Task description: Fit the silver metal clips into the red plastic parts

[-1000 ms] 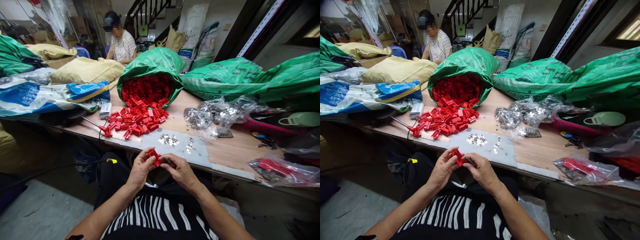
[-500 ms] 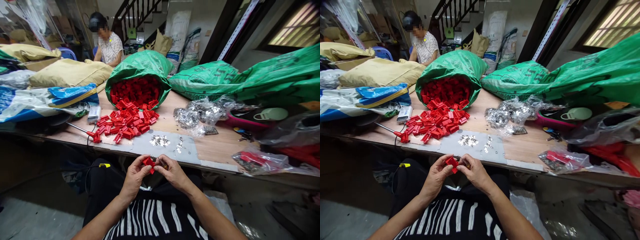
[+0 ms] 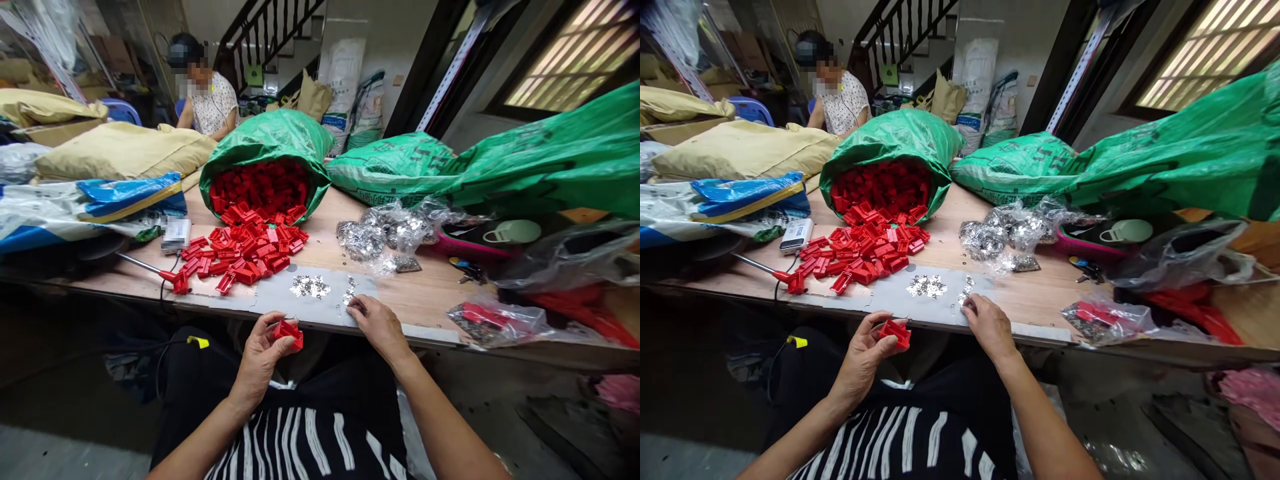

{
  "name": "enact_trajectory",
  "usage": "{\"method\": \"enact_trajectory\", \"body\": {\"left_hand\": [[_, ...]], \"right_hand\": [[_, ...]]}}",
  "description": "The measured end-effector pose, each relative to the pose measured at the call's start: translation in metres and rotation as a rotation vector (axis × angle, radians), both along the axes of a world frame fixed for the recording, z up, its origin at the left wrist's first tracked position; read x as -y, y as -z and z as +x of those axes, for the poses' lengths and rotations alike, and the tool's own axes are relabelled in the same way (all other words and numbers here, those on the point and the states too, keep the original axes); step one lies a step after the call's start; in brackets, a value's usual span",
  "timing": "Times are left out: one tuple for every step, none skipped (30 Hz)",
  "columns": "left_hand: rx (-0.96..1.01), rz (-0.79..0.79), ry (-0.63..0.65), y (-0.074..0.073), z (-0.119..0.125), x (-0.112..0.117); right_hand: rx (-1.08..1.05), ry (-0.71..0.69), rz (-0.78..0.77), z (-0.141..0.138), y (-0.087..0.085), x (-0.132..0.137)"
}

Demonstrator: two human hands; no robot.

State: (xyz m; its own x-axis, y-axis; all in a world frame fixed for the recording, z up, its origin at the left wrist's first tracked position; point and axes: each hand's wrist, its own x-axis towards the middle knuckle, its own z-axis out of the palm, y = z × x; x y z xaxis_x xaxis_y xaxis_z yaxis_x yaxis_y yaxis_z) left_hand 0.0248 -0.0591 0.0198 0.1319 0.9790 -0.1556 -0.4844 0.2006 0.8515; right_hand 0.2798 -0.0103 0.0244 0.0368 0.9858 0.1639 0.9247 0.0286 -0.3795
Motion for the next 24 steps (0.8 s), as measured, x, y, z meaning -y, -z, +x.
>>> {"method": "enact_trajectory", "body": {"left_hand": [[-0.007, -0.003, -0.003, 0.0, 0.0, -0.001], [-0.018, -0.005, -0.006, 0.001, 0.0, -0.002], [-0.033, -0.007, -0.008, 0.001, 0.0, -0.002], [-0.052, -0.006, -0.01, 0.001, 0.0, -0.003], [-0.076, -0.002, -0.013, 0.001, 0.001, -0.005], [-0.103, 0.007, -0.014, 0.0, 0.002, -0.006], [-0.13, 0.02, -0.012, -0.001, 0.003, -0.007], [-0.154, 0.034, -0.004, -0.003, 0.004, -0.008], [-0.17, 0.046, 0.006, -0.004, 0.006, -0.009], [-0.178, 0.054, 0.016, -0.006, 0.009, -0.01], [-0.18, 0.058, 0.025, -0.007, 0.011, -0.011], [-0.179, 0.057, 0.03, -0.008, 0.013, -0.012], [-0.176, 0.054, 0.03, -0.009, 0.015, -0.013], [-0.172, 0.05, 0.029, -0.009, 0.017, -0.014], [-0.164, 0.045, 0.027, -0.009, 0.018, -0.014], [-0.153, 0.038, 0.026, -0.009, 0.019, -0.014], [-0.138, 0.029, 0.026, -0.009, 0.019, -0.014], [-0.12, 0.02, 0.025, -0.009, 0.019, -0.013], [-0.101, 0.012, 0.024, -0.009, 0.019, -0.013], [-0.081, 0.005, 0.022, -0.009, 0.019, -0.013], [-0.064, 0.001, 0.021, -0.009, 0.018, -0.012], [-0.049, -0.002, 0.02, -0.009, 0.018, -0.012], [-0.037, -0.003, 0.021, -0.009, 0.018, -0.011], [-0.029, -0.003, 0.023, -0.009, 0.018, -0.011]], "right_hand": [[0.008, -0.005, 0.004, -0.002, 0.0, -0.001], [0.009, -0.011, 0.009, -0.003, -0.001, -0.001], [0.002, -0.023, 0.017, -0.005, -0.002, -0.001], [-0.017, -0.044, 0.028, -0.007, -0.004, -0.001], [-0.048, -0.075, 0.042, -0.009, -0.007, 0.0], [-0.089, -0.113, 0.054, -0.012, -0.01, 0.002], [-0.137, -0.155, 0.063, -0.016, -0.013, 0.005], [-0.188, -0.196, 0.067, -0.021, -0.017, 0.008], [-0.236, -0.233, 0.067, -0.027, -0.021, 0.011], [-0.277, -0.27, 0.065, -0.034, -0.025, 0.015], [-0.31, -0.305, 0.061, -0.041, -0.028, 0.018], [-0.335, -0.342, 0.059, -0.047, -0.031, 0.022], [-0.355, -0.374, 0.058, -0.053, -0.034, 0.024], [-0.369, -0.401, 0.06, -0.059, -0.036, 0.027], [-0.38, -0.425, 0.064, -0.063, -0.038, 0.028], [-0.39, -0.447, 0.071, -0.067, -0.039, 0.029], [-0.4, -0.466, 0.079, -0.07, -0.04, 0.03], [-0.411, -0.483, 0.087, -0.072, -0.041, 0.03], [-0.421, -0.496, 0.093, -0.074, -0.041, 0.03], [-0.431, -0.506, 0.097, -0.075, -0.042, 0.03], [-0.44, -0.511, 0.099, -0.076, -0.042, 0.03], [-0.447, -0.509, 0.098, -0.076, -0.041, 0.03], [-0.453, -0.506, 0.096, -0.076, -0.041, 0.031], [-0.459, -0.502, 0.093, -0.076, -0.04, 0.031]]}}
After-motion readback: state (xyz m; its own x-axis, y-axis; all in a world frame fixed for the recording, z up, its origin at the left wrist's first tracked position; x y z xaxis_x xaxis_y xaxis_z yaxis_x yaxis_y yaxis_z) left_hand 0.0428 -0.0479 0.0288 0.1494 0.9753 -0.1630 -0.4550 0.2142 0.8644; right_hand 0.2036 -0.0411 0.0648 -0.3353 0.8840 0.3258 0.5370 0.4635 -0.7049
